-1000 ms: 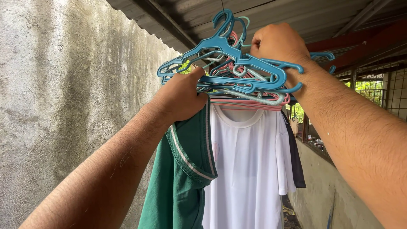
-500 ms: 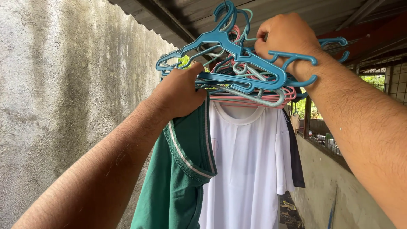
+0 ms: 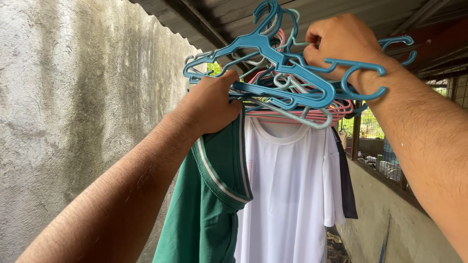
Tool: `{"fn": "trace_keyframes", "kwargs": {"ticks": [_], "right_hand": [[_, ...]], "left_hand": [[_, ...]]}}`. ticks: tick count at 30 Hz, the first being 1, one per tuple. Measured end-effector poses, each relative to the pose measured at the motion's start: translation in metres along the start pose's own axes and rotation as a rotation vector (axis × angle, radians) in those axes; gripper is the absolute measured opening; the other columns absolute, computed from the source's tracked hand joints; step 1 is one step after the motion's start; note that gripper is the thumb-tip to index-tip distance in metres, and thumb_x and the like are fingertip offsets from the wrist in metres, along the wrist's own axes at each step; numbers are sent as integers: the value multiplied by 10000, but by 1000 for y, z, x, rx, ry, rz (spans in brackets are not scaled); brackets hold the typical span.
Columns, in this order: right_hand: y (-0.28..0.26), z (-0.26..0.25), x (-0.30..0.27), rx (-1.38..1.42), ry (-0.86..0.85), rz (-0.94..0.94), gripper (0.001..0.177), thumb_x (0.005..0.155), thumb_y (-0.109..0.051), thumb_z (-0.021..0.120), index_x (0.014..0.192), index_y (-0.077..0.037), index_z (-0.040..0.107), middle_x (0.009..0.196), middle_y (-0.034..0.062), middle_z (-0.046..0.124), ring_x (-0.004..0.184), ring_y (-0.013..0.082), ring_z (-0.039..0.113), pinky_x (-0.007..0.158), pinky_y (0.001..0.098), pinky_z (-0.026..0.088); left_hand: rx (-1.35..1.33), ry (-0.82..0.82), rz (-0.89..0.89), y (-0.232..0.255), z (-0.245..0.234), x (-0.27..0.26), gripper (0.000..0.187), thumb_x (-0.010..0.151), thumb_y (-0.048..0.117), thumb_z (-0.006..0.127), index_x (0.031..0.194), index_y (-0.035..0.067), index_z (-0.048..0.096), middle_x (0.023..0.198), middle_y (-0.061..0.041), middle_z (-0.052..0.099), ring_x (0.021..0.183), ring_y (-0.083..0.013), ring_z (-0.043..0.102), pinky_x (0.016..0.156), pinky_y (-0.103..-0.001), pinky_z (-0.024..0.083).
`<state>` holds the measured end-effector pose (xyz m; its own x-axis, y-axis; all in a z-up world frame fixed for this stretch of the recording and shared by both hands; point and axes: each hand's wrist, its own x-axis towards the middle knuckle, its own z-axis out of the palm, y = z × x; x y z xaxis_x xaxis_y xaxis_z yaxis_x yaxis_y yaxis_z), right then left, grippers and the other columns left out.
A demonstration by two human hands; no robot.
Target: Hanging several shirts and garments onto clothes hangers in an outdoor utility area.
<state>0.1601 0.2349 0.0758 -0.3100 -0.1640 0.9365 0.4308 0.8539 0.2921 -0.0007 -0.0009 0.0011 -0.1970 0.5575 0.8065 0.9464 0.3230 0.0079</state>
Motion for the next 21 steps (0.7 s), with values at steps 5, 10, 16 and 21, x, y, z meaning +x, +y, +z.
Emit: {"fn": "trace_keyframes", "kwargs": {"ticks": [5, 10, 16, 21], "right_hand": [[-5, -3, -5, 47, -18, 18, 219, 845, -197, 674, 978, -51, 768, 850, 160, 734, 750, 352, 701, 698, 464, 559], [1, -4, -11, 94, 12, -26, 194, 828, -167, 677, 963, -52, 755, 845, 151, 728, 736, 337, 691, 682, 449, 551], [-1, -12, -7, 119, -35, 30, 265, 970, -327, 763, 992, -63, 758, 835, 151, 729, 725, 322, 691, 669, 460, 532], [14, -14, 5, 148, -68, 42, 305, 1005, -365, 731, 1056, -65, 753, 875, 149, 732, 749, 302, 697, 658, 452, 526]], "left_hand": [[-25, 63, 51, -2, 3, -1, 446, 854, 208, 641, 1281, 100, 569, 951, -212, 728, 932, -394, 725, 836, -487, 573], [-11, 90, 55, -4, 9, -3, 382, 861, 217, 636, 1215, 86, 578, 925, -232, 722, 921, -422, 709, 816, -513, 561], [-74, 180, 152, -5, 13, 0, 370, 860, 218, 647, 1191, 62, 589, 831, -239, 715, 873, -433, 706, 787, -524, 552], [-126, 217, 138, -9, 9, 5, 301, 871, 203, 635, 1134, 61, 601, 824, -216, 721, 848, -404, 721, 763, -512, 549]]}}
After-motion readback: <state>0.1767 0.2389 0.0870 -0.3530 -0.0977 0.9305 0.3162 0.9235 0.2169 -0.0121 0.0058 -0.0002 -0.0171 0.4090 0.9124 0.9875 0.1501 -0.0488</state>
